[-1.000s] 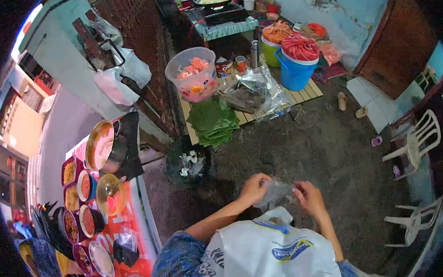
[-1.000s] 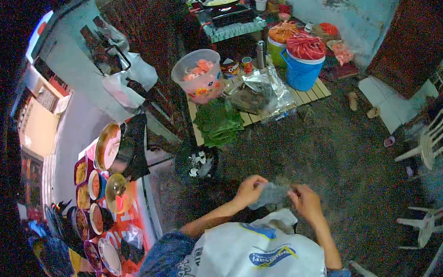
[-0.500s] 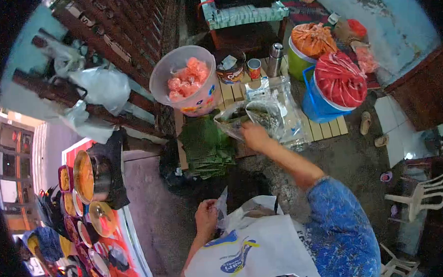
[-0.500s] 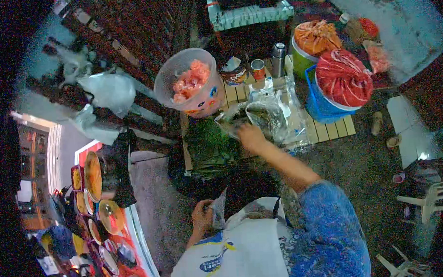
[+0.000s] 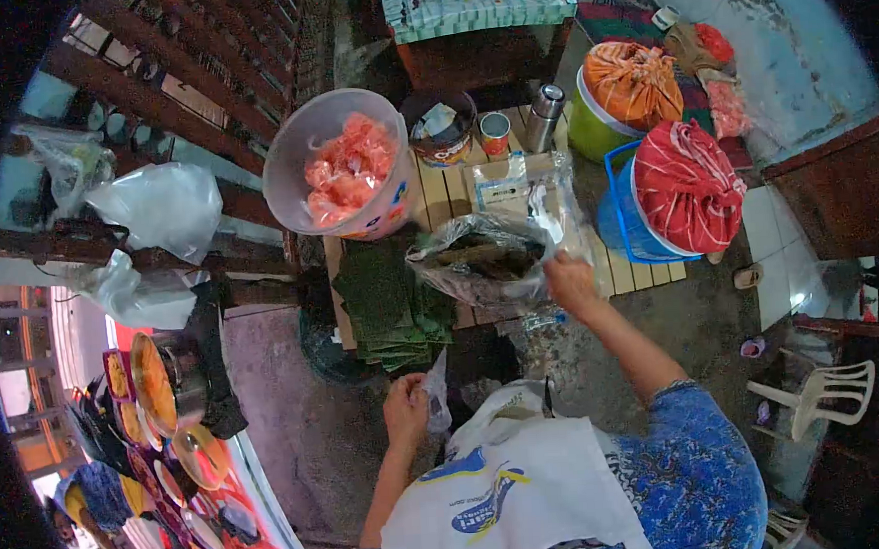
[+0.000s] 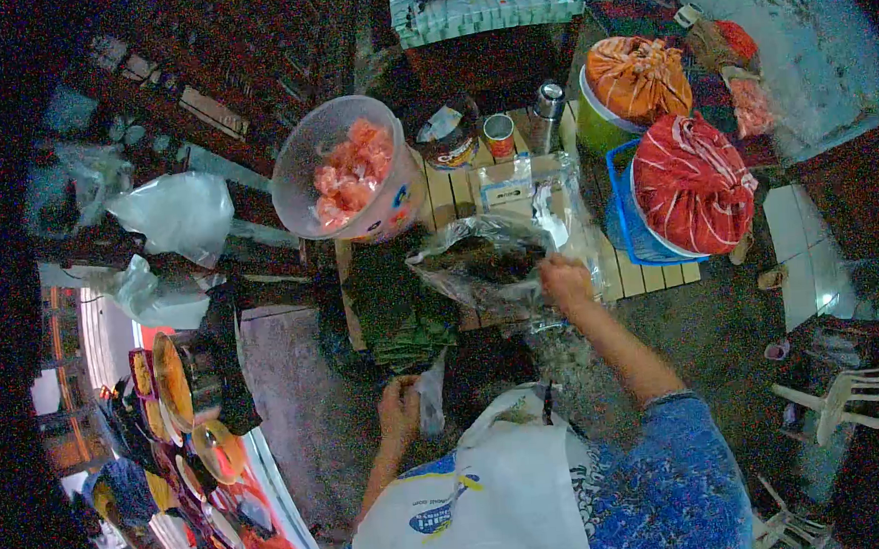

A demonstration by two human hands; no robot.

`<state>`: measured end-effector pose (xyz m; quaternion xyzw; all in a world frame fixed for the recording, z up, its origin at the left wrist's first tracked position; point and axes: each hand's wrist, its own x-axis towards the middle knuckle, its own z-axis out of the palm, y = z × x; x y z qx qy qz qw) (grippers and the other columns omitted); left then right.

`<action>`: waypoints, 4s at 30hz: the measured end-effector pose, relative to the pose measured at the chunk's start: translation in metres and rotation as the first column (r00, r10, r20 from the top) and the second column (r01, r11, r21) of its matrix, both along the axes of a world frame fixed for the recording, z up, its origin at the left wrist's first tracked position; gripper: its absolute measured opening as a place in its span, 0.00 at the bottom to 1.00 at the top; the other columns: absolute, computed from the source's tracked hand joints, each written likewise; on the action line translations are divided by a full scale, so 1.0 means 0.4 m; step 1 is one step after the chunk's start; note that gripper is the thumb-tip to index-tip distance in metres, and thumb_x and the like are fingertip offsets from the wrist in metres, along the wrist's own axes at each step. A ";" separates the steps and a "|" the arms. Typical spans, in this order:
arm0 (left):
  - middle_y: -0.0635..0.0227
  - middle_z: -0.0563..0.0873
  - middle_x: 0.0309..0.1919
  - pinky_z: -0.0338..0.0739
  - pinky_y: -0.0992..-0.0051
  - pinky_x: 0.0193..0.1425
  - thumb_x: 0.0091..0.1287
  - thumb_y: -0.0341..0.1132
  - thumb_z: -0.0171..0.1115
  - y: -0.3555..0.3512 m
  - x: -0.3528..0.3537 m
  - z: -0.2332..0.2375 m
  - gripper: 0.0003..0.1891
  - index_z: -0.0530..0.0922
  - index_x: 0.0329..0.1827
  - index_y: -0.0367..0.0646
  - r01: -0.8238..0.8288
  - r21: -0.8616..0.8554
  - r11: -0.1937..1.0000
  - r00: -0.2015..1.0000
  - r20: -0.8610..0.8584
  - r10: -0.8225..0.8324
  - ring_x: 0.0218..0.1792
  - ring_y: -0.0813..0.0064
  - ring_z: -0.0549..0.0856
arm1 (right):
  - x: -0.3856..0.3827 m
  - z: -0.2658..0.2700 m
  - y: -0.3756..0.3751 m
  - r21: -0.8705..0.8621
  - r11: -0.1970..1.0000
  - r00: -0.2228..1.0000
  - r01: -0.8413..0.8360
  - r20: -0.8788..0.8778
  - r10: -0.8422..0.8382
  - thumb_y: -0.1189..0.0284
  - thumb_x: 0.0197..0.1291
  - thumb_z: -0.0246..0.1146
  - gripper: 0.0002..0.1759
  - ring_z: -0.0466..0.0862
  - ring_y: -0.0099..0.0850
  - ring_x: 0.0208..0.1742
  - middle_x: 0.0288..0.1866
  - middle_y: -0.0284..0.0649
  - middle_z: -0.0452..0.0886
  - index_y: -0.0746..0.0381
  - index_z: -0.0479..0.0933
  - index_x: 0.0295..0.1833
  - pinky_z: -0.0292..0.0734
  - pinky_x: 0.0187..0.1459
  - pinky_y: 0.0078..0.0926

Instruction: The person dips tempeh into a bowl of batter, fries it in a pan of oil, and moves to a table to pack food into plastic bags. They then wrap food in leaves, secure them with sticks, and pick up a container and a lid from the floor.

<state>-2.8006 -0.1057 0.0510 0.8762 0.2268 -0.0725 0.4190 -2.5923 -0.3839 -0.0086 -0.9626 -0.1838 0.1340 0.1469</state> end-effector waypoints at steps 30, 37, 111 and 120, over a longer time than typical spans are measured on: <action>0.61 0.78 0.36 0.71 0.71 0.44 0.60 0.35 0.54 0.030 0.174 -0.224 0.13 0.73 0.45 0.38 0.191 -0.173 0.966 0.980 -0.028 -0.199 0.38 0.68 0.76 | 0.064 0.095 0.182 0.313 0.949 0.999 0.047 -0.012 -0.046 0.76 0.43 0.54 0.16 0.80 0.45 0.31 0.30 0.51 0.78 0.65 0.70 0.42 0.75 0.30 0.42; 0.63 0.76 0.34 0.70 0.72 0.40 0.58 0.32 0.57 -0.070 0.187 0.007 0.11 0.71 0.41 0.38 -0.027 -0.415 0.910 0.998 0.032 0.044 0.36 0.71 0.75 | 0.052 0.167 -0.013 0.663 0.344 0.722 0.665 -0.689 -0.064 0.69 0.55 0.60 0.22 0.79 0.26 0.33 0.36 0.40 0.78 0.63 0.67 0.55 0.77 0.34 0.28; 0.57 0.78 0.28 0.72 0.67 0.33 0.59 0.40 0.57 0.083 -0.412 0.201 0.13 0.68 0.40 0.42 -0.286 -0.371 0.883 0.830 0.365 0.422 0.27 0.62 0.79 | -0.623 0.501 0.583 -0.176 0.421 0.270 -0.890 0.540 0.797 0.73 0.45 0.55 0.08 0.69 0.37 0.40 0.33 0.42 0.70 0.63 0.70 0.33 0.68 0.42 0.31; 0.63 0.79 0.30 0.71 0.76 0.34 0.57 0.35 0.57 0.181 -0.490 0.105 0.13 0.70 0.43 0.39 -0.447 -0.488 0.750 0.764 0.228 0.604 0.29 0.76 0.77 | -0.532 0.438 0.851 0.357 0.403 0.538 -0.843 0.578 0.613 0.78 0.51 0.51 0.10 0.71 0.47 0.51 0.49 0.50 0.71 0.64 0.69 0.42 0.69 0.49 0.43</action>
